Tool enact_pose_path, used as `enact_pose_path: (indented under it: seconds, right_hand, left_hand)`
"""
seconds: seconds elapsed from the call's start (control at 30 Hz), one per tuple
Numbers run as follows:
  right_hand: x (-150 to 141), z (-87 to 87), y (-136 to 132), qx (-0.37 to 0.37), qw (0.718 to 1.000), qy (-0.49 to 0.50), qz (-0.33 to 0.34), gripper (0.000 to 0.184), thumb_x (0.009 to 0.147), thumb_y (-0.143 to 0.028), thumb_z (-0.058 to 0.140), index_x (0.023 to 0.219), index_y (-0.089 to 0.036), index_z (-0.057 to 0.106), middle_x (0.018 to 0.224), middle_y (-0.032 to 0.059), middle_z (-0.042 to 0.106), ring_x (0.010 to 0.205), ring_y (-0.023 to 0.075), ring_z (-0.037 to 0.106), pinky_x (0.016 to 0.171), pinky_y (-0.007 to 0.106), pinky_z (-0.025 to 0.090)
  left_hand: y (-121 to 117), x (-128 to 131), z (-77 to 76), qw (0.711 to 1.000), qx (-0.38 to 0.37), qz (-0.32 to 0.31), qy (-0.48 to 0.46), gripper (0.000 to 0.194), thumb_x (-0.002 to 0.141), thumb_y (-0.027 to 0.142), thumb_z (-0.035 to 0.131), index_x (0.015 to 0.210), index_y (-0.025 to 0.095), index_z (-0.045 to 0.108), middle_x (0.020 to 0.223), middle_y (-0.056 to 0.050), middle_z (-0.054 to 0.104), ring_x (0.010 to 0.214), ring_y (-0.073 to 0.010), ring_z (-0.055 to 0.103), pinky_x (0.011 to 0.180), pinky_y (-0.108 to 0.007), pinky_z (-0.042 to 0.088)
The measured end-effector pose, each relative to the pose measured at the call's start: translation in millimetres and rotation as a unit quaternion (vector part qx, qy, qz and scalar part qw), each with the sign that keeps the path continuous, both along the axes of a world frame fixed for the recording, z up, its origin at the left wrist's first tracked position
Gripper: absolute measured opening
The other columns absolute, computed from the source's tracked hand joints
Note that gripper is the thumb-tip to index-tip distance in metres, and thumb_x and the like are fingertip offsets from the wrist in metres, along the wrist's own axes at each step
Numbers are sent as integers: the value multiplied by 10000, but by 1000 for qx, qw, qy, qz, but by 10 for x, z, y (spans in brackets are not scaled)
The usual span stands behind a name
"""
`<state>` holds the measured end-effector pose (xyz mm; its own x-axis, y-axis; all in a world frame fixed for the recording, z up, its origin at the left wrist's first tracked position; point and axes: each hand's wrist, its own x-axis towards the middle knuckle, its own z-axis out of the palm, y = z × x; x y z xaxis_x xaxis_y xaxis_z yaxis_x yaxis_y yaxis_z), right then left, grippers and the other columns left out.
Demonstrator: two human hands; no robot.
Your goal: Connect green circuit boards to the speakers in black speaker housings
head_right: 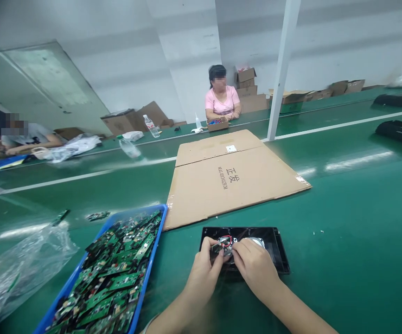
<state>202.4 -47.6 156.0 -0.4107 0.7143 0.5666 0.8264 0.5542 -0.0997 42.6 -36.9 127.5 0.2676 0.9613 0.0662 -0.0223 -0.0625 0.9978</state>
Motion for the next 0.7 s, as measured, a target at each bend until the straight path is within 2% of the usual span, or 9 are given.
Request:
enact_pose_path:
  seconds: [0.23, 0.43, 0.57, 0.7]
  right_hand:
    - [22, -10, -2, -23, 1000, -7, 0, 333, 1027, -243, 320, 870, -160, 602, 754, 39, 558, 706, 147, 531, 646, 259, 400]
    - [17, -26, -10, -12, 1000, -12, -12, 375, 1031, -263, 308, 839, -162, 613, 730, 39, 560, 674, 138, 527, 627, 248, 384]
    - [3, -27, -11, 14, 1000, -17, -12, 366, 1027, -239, 323, 813, -152, 607, 707, 37, 555, 652, 134, 518, 620, 247, 376]
    - [-9, 1, -16, 34, 999, -17, 16, 317, 1013, -173, 354, 808, -143, 594, 733, 44, 566, 683, 136, 524, 633, 247, 379]
  left_hand:
    - [-8, 7, -22, 1000, -8, 3, -4, 105, 925, 326, 428, 925, 224, 457, 818, -49, 653, 702, -192, 613, 711, -325, 510]
    - [-61, 37, -32, 998, -8, 30, -49, 165, 882, 375, 539, 913, 212, 545, 866, -77, 679, 778, -213, 644, 767, -328, 530]
    - [-117, 76, -37, 998, -6, 40, -53, 176, 901, 372, 502, 944, 213, 563, 937, -93, 678, 830, -222, 638, 798, -357, 538]
    - [-134, 88, -32, 996, -6, 55, -75, 194, 897, 392, 508, 937, 211, 567, 918, -91, 663, 830, -224, 634, 792, -369, 553]
